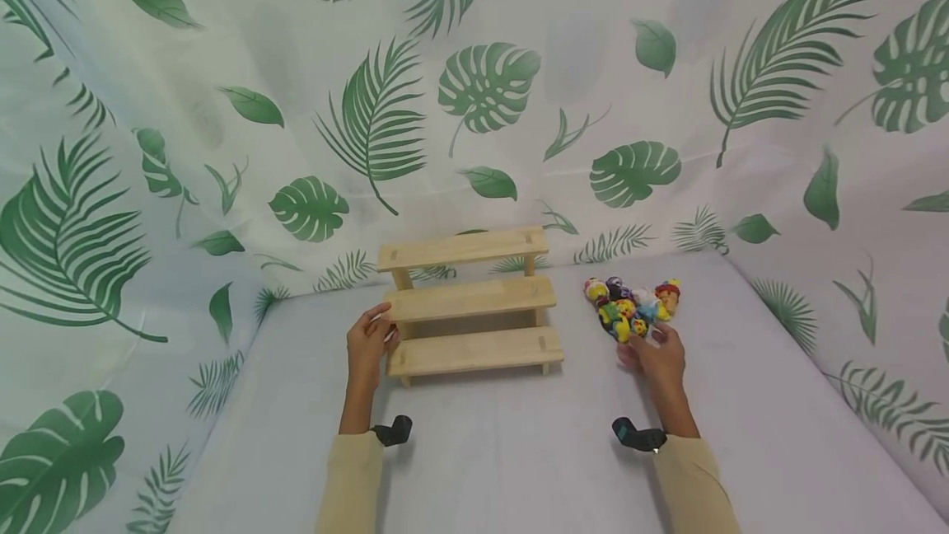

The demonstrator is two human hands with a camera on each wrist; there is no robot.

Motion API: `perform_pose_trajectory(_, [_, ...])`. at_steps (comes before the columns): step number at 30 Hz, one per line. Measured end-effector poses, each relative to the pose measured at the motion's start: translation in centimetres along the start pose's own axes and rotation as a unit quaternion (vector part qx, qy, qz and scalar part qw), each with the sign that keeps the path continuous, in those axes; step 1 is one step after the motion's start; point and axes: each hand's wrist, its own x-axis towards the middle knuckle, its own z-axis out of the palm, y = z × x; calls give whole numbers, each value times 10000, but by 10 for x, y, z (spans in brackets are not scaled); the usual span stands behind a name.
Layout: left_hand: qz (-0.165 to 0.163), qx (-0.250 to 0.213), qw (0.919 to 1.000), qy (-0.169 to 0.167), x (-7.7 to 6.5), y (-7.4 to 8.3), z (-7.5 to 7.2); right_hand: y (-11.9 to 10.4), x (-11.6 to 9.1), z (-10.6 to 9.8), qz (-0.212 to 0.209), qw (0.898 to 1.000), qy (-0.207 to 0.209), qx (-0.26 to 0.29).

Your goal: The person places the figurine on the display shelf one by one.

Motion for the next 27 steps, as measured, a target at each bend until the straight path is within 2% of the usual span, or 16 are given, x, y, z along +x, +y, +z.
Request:
perform_pose_trajectory(6, [35,-21,10000,6,1,3,0,4,10,6,-216,9994,-2,-279])
perform_pose_trajectory(23, [-65,-167,9998,17,2,1,1,7,15,3,-719,9921,-438,-935])
perform_pose_trajectory(27, [-107,-180,9998,40,1,1,2,10,19,5,-889,9874,-305,-1276])
